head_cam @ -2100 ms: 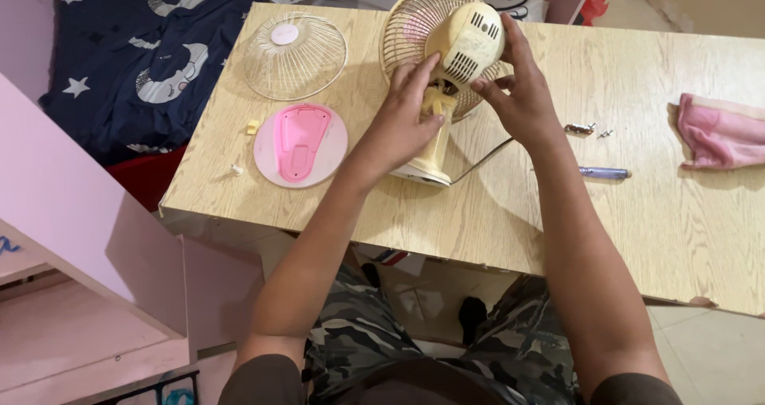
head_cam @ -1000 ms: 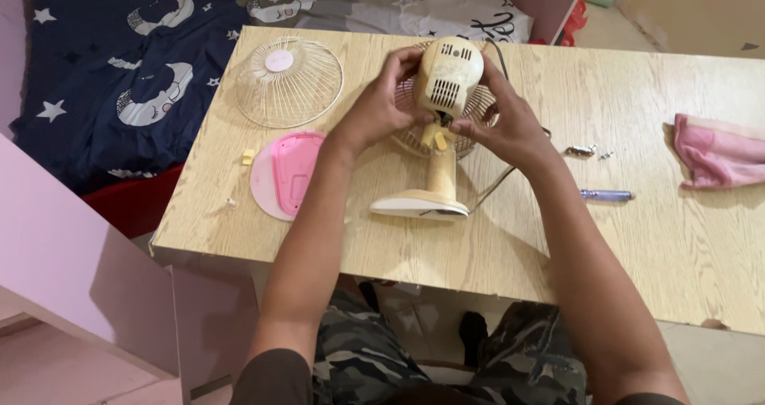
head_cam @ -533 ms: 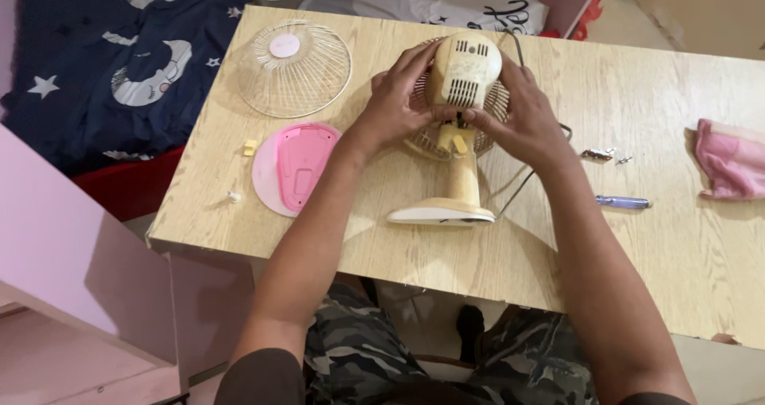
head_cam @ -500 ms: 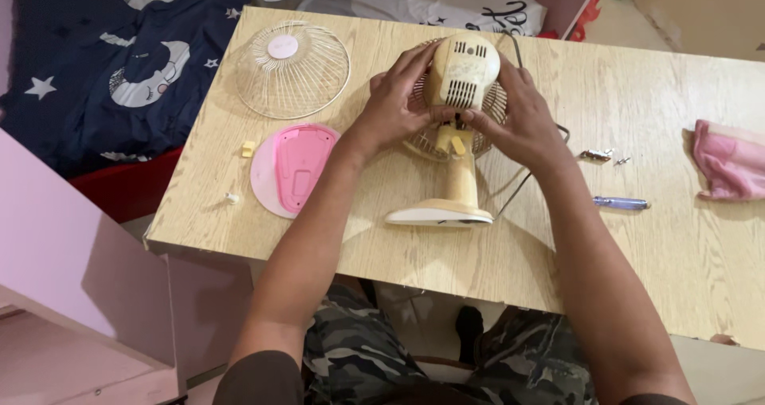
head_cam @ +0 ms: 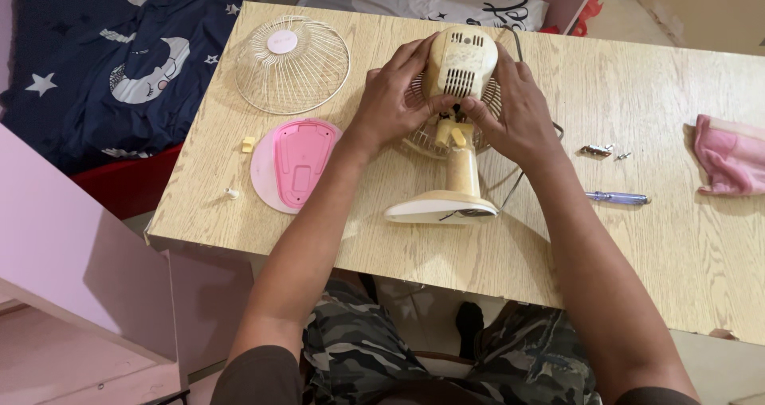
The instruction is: The person disassembles a small electric fan on a wooden table. Using a screwdriver, they remove screws from the rear motor housing and the neck joint, then detach the motor cover and separate the motor assembly from the base. Disassembled parts and screws are placed on the table.
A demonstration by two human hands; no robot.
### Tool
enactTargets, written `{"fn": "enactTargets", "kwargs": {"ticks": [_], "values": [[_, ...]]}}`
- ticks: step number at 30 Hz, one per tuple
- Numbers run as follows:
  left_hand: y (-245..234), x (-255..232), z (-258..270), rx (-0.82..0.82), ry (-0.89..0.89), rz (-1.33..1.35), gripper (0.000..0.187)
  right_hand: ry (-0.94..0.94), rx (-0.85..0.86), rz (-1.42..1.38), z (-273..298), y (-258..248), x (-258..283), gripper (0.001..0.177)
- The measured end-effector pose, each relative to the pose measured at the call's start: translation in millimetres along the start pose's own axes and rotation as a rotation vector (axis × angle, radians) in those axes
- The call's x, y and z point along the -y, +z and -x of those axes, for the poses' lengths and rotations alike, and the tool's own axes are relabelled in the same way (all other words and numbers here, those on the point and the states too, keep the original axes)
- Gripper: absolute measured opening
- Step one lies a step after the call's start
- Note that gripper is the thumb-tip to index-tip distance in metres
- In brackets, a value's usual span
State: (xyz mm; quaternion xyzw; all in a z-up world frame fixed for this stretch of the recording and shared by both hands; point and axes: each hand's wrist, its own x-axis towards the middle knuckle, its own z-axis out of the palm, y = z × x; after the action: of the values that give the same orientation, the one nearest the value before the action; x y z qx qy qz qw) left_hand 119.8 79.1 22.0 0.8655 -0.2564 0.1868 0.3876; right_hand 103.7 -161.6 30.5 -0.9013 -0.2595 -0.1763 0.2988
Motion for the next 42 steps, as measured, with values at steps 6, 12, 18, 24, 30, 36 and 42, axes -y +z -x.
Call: {"fn": "enactTargets", "kwargs": {"ticks": [6, 12, 18, 24, 30, 36, 42], "values": [[7.3, 1.1, 0.1, -0.037, -0.006, -0.104, 0.1, 0.081, 0.017, 0.012, -0.6, 2.9, -1.3, 0.095], [11.1, 3.0, -0.2, -0.011, -0.062, -0.111, 0.103, 0.041, -0.024, -0.054, 1.2, -0.1, 2.1, 0.089], [3.6, -8.3, 10.3, 0.224, -0.368, -0.016, 0.114, 0.314, 0.115, -0.34, -2.8, -25.3, 14.6, 0.074], [-9.9, -14.3, 9.2, 0.189, -0.204, 0.308, 0.112, 0.053, -0.018, -0.27, 35.4, -81.9, 29.4, 0.039], [-32.1, -43.1, 16.4, 0.147, -0.15, 0.282, 0.109, 0.302, 0.099, 0.019, 115.6, -127.2, 34.5, 0.034], [-43.6, -127.3, 53.2, 0.037, -0.231, 0.315, 0.079, 0.265, 0.092, 0.376, 184.2, -150.2, 7.2, 0.03], [23.8, -215.8, 93.6, 0.214, 0.243, 0.131, 0.038, 0.262, -0.051, 0.373, 207.3, -144.3, -3.6, 0.037]]}}
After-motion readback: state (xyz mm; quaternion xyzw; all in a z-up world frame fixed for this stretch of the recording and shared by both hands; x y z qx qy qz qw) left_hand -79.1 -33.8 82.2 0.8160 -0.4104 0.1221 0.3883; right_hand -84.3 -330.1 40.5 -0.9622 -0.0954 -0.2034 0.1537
